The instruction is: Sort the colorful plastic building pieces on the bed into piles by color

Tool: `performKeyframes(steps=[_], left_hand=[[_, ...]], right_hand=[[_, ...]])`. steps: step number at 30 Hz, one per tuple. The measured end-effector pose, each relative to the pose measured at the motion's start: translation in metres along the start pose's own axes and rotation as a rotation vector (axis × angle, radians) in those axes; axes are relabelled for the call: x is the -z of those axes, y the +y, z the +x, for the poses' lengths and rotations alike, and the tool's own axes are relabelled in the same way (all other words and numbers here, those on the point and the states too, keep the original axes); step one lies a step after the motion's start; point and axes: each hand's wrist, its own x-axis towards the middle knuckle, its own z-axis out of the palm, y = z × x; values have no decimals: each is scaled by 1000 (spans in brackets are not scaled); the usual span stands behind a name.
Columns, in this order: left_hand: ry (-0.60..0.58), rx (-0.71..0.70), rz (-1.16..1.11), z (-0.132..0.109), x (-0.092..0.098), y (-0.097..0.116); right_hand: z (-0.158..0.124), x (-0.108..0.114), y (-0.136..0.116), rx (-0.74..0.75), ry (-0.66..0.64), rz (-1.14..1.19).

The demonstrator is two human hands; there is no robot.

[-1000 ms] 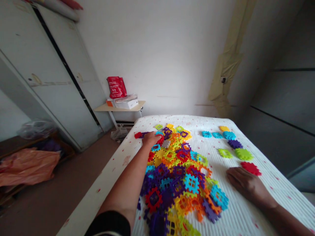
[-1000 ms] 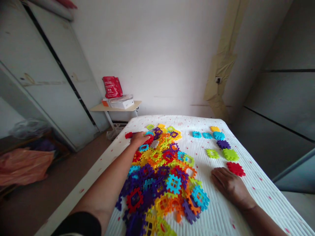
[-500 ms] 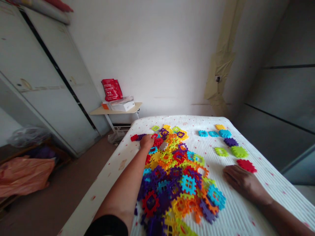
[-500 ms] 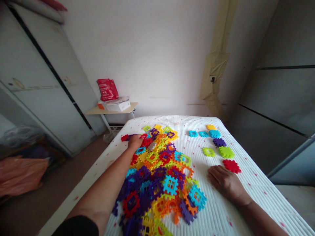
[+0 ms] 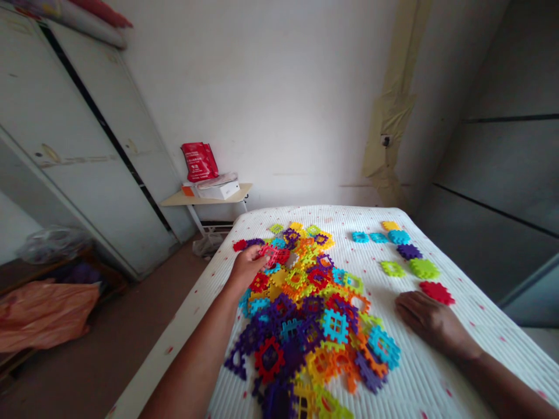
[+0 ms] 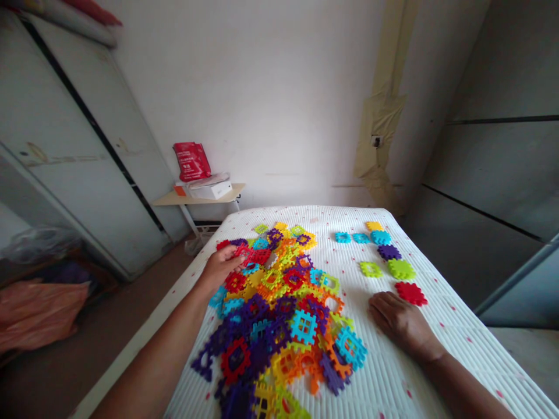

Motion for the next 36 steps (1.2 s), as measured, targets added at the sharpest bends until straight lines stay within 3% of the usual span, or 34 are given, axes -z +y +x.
performKeyframes(steps=[6,11,14,18,22,28,32,36], left_hand=[[65,17,-73,-46,-23,-9],[68,64,-184,-76,-43,-1],[103,25,-133,-87,-52,0],[169,-210,93,-99,-63,-1],[70,-464,244,-108,-70,5],[-49,-802,288,-115,-75,15],[-53,-891,314,-118,-77,15],[-37,-968,320,-120,-79,14]], right_hand=[[8,0,-5,-20,40,2],[34,0,-31,-75,85,188],[52,-1,-49,-144,128,316],[71,2,-72,-279,143,526],[79,12,-90,-394,9,869],[82,24,-107,-248,-150,1094],[84,27,-114,-171,-240,1171],[84,30,-118,-196,-318,1188]])
